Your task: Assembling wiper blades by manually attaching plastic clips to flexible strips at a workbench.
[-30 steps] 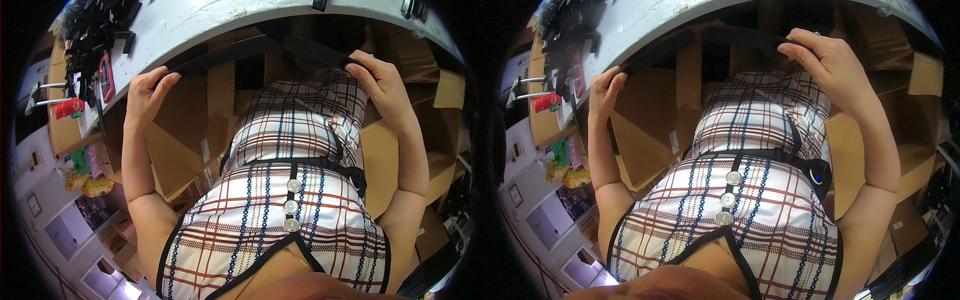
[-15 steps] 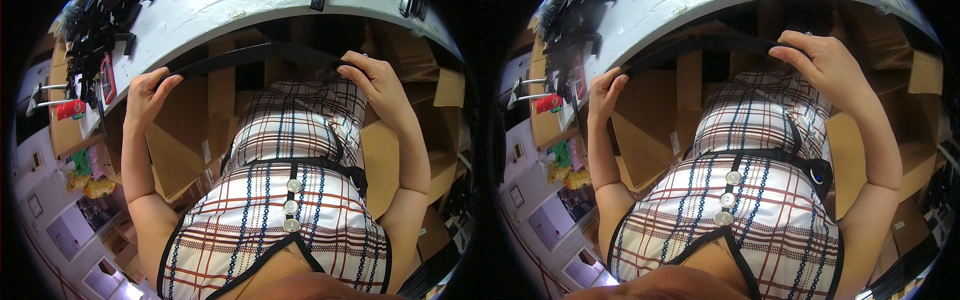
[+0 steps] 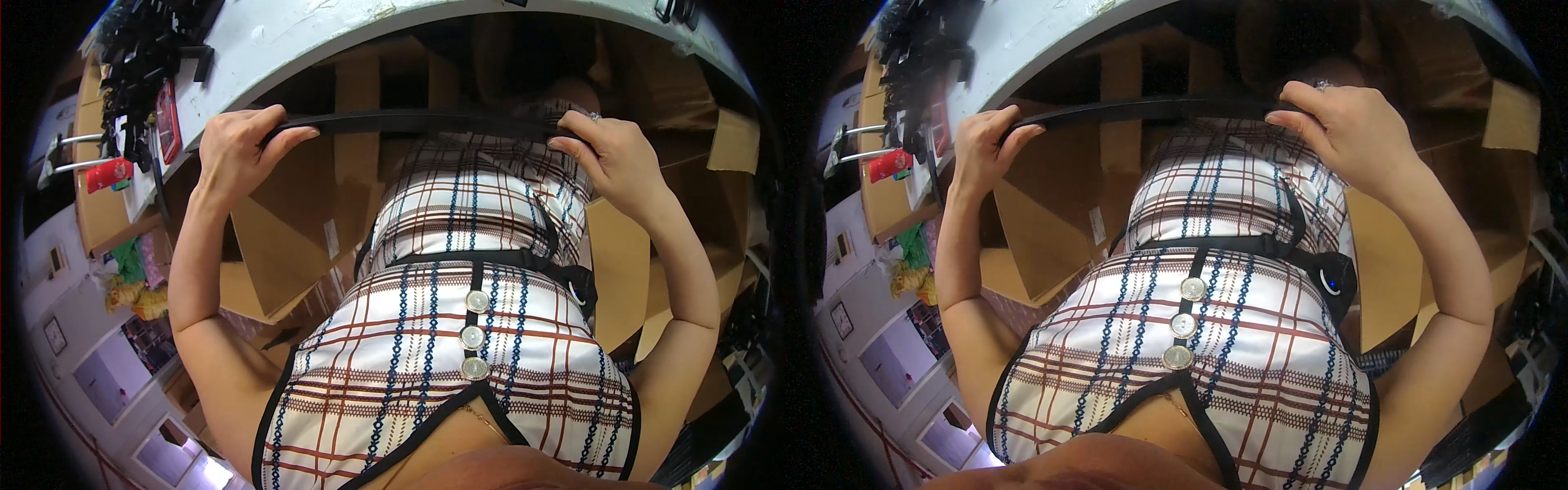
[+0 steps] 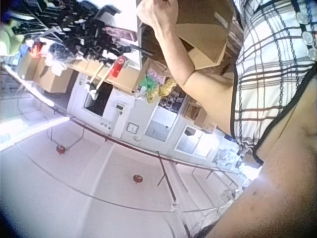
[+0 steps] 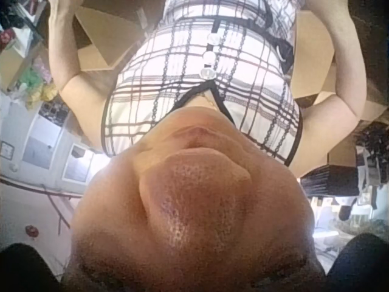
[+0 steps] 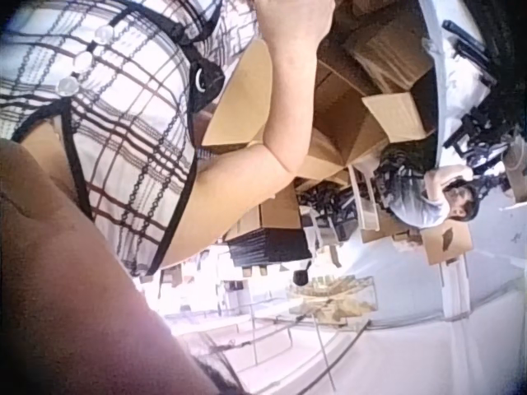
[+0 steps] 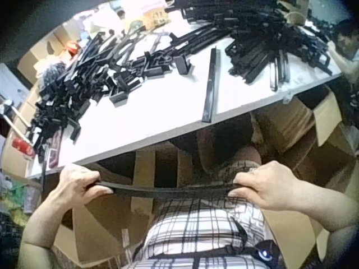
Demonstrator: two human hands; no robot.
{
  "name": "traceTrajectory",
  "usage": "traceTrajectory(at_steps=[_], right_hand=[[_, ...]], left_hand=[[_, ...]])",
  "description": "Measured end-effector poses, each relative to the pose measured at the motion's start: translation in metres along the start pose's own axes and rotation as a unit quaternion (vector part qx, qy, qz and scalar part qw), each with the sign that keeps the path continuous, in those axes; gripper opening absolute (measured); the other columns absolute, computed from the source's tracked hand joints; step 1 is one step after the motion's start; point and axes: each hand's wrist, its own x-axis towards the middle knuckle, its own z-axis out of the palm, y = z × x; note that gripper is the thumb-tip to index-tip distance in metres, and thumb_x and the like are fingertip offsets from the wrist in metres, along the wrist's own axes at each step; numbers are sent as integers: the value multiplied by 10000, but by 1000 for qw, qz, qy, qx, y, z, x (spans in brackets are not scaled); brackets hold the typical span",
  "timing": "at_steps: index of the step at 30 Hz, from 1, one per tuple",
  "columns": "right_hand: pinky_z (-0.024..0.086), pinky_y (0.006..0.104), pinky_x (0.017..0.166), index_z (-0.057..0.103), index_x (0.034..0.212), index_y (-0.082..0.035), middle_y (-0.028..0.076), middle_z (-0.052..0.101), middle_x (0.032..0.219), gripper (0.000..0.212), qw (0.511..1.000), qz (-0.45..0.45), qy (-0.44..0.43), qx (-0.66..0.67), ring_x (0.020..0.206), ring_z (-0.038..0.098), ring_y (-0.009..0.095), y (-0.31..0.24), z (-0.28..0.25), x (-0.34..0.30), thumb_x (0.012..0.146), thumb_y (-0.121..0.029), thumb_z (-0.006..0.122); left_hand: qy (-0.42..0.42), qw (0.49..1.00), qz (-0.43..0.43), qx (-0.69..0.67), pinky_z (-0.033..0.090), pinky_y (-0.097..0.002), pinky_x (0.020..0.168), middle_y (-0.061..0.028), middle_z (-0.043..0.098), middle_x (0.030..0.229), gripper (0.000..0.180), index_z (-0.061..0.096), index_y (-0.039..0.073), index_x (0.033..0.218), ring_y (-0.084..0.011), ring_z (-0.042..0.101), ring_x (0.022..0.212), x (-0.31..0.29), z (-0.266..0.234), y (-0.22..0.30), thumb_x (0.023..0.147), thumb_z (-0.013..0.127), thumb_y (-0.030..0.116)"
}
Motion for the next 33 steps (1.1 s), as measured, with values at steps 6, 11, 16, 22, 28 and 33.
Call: traceTrajectory(at_steps=[6, 11, 16, 22, 28, 33], right_hand=[[453, 380, 515, 594, 923, -100, 121, 592, 639, 223, 1000, 7, -6, 6, 601, 605, 294, -7, 8, -16, 940, -323, 599], [446, 375, 505, 575, 889, -92, 116, 573, 609, 209, 1000, 0, -13, 1, 582, 596, 290, -12, 9, -21, 937, -293, 609], [437, 368, 498, 577, 894, -89, 116, 565, 596, 195, 1000, 8, -14, 11, 569, 592, 283, -17, 2, -25, 928, -275, 624], [435, 362, 486, 591, 894, -87, 110, 574, 596, 177, 999, 16, -21, 19, 546, 587, 284, -20, -3, -23, 920, -257, 632], [456, 397, 507, 578, 853, -85, 122, 577, 597, 224, 999, 25, -23, -4, 567, 603, 302, -27, -11, -19, 892, -291, 656], [477, 389, 566, 583, 882, -97, 90, 604, 655, 219, 994, -2, -55, -98, 620, 612, 284, -16, -60, 14, 902, -305, 648]], left_hand=[[-20, 999, 2, -36, 360, -396, 507, -147, 459, 582, 377, 511, 8, 695, -329, 478, 536, -9, 12, 10, 816, 743, 280], [-16, 999, 42, 21, 414, -352, 470, -88, 521, 535, 438, 538, 62, 653, -272, 532, 485, -6, 12, 11, 812, 723, 426], [-18, 997, 67, 22, 424, -351, 473, -95, 520, 537, 430, 544, 61, 656, -279, 537, 490, 4, 2, 6, 807, 726, 420], [-19, 997, 66, 33, 426, -360, 469, -99, 516, 535, 431, 535, 65, 645, -289, 544, 495, 3, -3, 9, 808, 726, 416], [-9, 998, 53, 13, 417, -376, 457, -86, 501, 509, 478, 496, 82, 597, -291, 549, 487, -2, 8, 9, 795, 719, 456], [-31, 996, -12, -77, 445, -345, 521, -112, 571, 588, 386, 606, 23, 773, -289, 589, 552, 5, 1, 7, 842, 709, 389]])
